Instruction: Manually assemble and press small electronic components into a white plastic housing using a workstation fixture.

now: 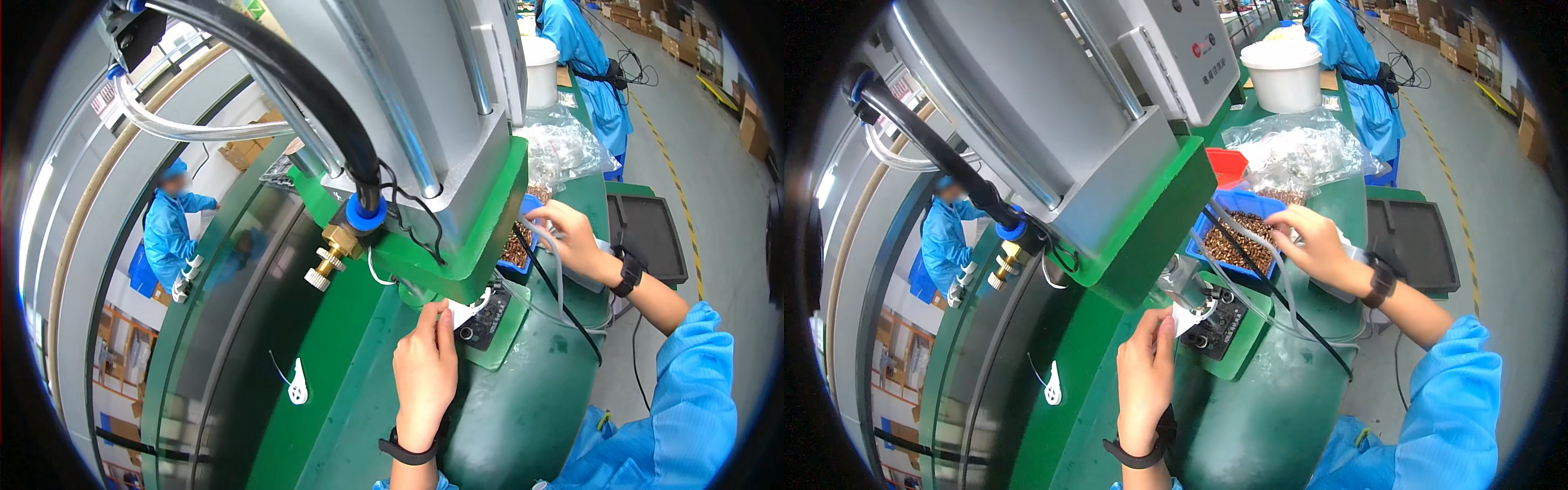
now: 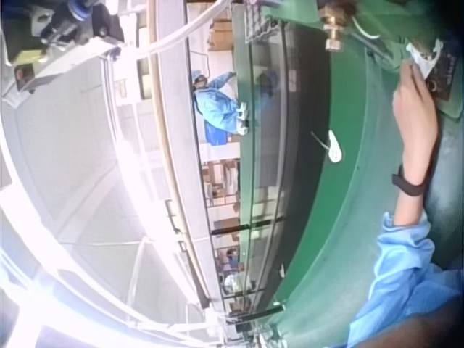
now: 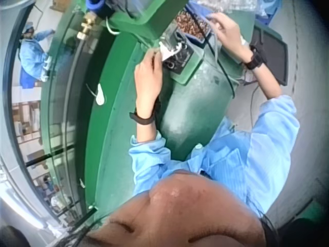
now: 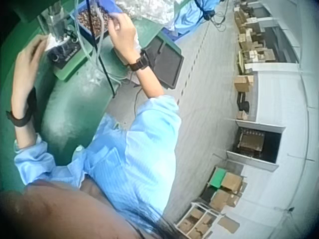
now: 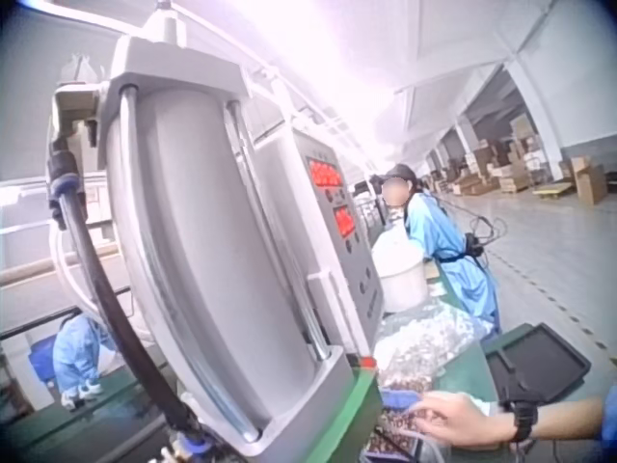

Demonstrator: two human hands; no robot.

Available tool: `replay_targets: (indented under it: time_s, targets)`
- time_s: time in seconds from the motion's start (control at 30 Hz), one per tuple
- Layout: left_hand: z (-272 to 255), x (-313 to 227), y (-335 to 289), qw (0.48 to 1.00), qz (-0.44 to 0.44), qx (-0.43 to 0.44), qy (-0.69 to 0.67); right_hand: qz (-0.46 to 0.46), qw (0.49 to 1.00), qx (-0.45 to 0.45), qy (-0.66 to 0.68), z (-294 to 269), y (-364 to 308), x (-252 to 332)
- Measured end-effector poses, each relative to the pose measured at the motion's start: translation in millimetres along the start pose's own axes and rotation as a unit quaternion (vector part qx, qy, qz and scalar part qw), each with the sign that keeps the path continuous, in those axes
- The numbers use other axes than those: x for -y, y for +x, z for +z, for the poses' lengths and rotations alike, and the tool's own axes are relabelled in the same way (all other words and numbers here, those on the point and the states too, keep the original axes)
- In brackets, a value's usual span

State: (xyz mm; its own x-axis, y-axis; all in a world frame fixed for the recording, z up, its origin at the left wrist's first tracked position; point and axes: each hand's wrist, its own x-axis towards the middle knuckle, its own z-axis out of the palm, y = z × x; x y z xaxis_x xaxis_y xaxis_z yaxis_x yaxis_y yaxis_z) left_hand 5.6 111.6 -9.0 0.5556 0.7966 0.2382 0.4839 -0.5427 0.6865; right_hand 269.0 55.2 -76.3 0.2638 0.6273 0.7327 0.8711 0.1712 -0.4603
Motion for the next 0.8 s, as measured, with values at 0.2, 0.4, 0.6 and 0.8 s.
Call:
replay_targets:
  time_s: [0.2, 0.4, 0.6, 0.8]
  targets:
    - [3, 0, -1, 1.0, 0.02, -0.008, -0.003, -0.132, 0.957, 0.2, -0.16, 51, 14, -39]
    - [9, -1, -4, 0.999, 0.009, -0.028, 0.012, -0.173, 0.944, 0.202, -0.195, 66, 19, -37]
    - [12, 7, 4, 0.996, 0.017, -0.067, -0.054, -0.181, 0.944, 0.206, -0.185, 79, 21, -48]
    - [-33, 36, 17, 0.968, -0.043, -0.158, -0.188, -0.059, 0.943, 0.278, -0.174, 52, 28, -20]
